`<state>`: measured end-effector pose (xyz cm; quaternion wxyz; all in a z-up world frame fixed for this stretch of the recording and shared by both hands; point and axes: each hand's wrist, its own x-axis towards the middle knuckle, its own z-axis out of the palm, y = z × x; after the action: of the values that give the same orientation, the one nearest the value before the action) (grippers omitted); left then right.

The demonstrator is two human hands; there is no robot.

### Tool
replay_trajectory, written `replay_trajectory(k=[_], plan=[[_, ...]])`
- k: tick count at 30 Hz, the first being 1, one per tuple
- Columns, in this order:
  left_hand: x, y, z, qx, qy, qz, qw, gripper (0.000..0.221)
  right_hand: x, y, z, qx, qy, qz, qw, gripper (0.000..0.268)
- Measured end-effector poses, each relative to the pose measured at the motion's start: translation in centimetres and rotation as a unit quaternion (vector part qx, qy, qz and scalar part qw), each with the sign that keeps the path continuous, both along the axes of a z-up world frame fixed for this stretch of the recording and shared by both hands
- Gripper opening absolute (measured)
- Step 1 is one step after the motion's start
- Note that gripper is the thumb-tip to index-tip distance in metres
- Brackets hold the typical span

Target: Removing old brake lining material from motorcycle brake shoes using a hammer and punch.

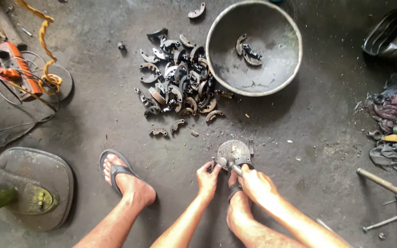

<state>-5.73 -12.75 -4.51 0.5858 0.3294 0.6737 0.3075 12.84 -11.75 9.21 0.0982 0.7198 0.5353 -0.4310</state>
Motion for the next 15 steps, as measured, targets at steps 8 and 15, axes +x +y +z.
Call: replay_trajectory(k=[8, 15], plan=[[-1.3, 1.1, -1.0, 0.033, -0.044, 0.079, 0.995, 0.02, -0.4, 0.0, 1.1, 0.08, 0.061, -0.044, 0.994, 0.037], [-0.4, 4.1, 2.1, 0.015, -0.14, 0.116, 0.983, 0.025, 0.4, 0.6, 1.9, 0.092, 0.09, -0.19, 0.973, 0.033]])
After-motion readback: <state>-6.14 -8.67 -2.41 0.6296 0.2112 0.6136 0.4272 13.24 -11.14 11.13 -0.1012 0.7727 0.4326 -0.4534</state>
